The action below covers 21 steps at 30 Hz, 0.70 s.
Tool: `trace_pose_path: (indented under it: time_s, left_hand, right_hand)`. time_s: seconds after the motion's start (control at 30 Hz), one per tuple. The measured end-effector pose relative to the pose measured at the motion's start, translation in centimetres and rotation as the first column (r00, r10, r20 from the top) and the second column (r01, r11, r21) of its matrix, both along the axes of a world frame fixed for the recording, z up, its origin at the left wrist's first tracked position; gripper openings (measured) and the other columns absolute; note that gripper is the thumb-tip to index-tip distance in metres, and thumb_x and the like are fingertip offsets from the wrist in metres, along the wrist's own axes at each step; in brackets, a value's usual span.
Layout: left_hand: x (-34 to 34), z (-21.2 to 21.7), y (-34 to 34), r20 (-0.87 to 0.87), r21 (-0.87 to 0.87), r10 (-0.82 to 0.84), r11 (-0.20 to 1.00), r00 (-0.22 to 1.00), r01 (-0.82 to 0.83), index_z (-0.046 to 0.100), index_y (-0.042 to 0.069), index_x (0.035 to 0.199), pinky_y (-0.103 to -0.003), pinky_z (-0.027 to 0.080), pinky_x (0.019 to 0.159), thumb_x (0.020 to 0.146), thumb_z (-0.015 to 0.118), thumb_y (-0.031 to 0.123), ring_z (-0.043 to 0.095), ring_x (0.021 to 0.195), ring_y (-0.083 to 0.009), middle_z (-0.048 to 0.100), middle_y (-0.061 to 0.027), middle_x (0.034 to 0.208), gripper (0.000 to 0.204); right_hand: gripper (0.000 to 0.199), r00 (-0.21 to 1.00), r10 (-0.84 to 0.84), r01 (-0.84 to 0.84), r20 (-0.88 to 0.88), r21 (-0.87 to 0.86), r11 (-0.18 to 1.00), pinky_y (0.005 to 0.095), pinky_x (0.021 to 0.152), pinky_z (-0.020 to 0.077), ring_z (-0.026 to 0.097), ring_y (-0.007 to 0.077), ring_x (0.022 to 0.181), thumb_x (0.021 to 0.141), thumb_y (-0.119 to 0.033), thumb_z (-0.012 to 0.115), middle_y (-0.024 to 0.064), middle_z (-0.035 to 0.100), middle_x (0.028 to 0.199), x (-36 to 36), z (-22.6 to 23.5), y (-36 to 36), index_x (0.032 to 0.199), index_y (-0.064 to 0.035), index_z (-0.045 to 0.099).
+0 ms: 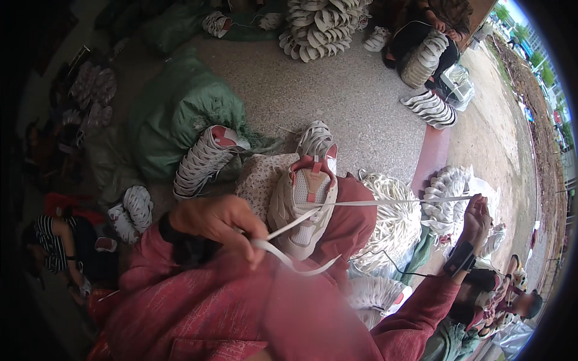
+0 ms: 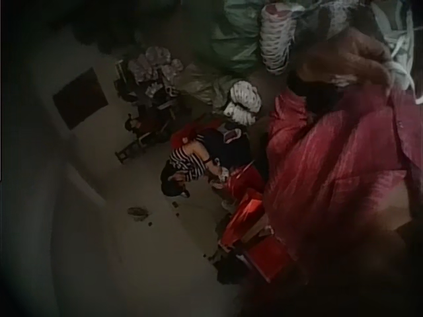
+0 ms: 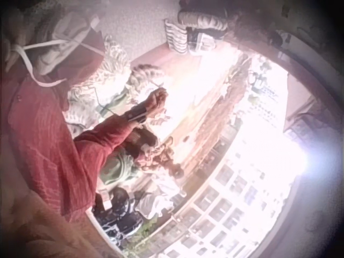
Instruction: The person threads a white shoelace through the eyelets of a white sneaker with red accents, pulling the lace tight and adjusting it repeatedly. The person works on a single shoe while seated on the floor among stacks of similar shoes.
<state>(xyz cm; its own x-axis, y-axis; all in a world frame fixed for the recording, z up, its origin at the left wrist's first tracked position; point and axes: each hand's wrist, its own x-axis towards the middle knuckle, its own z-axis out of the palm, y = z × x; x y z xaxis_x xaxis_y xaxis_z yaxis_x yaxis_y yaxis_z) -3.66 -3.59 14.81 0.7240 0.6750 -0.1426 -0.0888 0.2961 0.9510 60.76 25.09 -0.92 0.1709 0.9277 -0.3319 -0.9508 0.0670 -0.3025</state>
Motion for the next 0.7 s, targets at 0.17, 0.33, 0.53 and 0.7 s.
trace_pose_path:
  time_s: [0.17, 0.33, 0.53, 0.7]
  left_hand:
    - [-9.2, -6.0, -4.0, 0.189, -0.211, 0.901, 0.425, 0.39, -0.88, 0.071, 0.003, 0.094, -0.019, 0.042, 0.051, 0.102, 0.063, 0.036, 0.061, 0.062, -0.0096, 0.075, -0.0135, 0.099, 0.035]
    - [-12.4, -10.6, -9.3, -0.515, 0.055, 0.845, 0.204, 0.147, -0.977, 0.072, 0.004, 0.104, -0.024, 0.042, 0.053, 0.101, 0.062, 0.037, 0.063, 0.067, -0.009, 0.075, -0.0101, 0.102, 0.035]
    - [-7.1, -12.8, -5.1, -0.48, 0.556, 0.803, 0.59, 0.353, -0.586, 0.072, 0.004, 0.108, -0.032, 0.052, 0.076, 0.092, 0.071, 0.018, 0.068, 0.086, -0.0201, 0.073, -0.0074, 0.1, 0.021]
    - [0.2, -8.1, 0.5, -0.32, 0.799, 0.708, 0.559, 0.63, -0.222, 0.069, 0.006, 0.116, -0.036, 0.048, 0.096, 0.087, 0.076, 0.015, 0.06, 0.109, -0.0259, 0.063, -0.0088, 0.113, 0.031]
  right_hand:
    - [0.032, 0.854, -0.053, -0.147, 0.517, 0.337, 0.93, 0.0445, 0.118, 0.0418, 0.063, 0.0263, 0.115, 0.102, 0.0, 0.05, 0.0215, 0.063, 0.125, 3.2, -6.8, -2.5, 0.132, 0.0114, 0.051]
    - [0.031, 0.739, 0.228, -0.269, 0.634, -0.032, 0.963, 0.0302, 0.098, 0.0513, 0.064, 0.0173, 0.102, 0.105, -0.016, 0.057, 0.0108, 0.067, 0.112, -15.0, -6.2, -7.9, 0.129, 0.0048, 0.058]
    - [0.019, 0.338, 0.38, -0.478, 0.861, -0.191, 0.858, 0.0231, 0.053, 0.0498, 0.062, 0.0094, 0.061, 0.102, -0.023, 0.064, 0.0079, 0.072, 0.094, -29.9, -1.2, -14.1, 0.105, -0.0042, 0.063]
    - [0.017, -0.048, 0.473, -0.717, 0.88, -0.36, 0.596, 0.0219, 0.043, 0.0444, 0.062, 0.0107, 0.054, 0.104, -0.018, 0.057, 0.0069, 0.069, 0.092, -35.5, 1.4, -17.4, 0.113, -0.0037, 0.056]
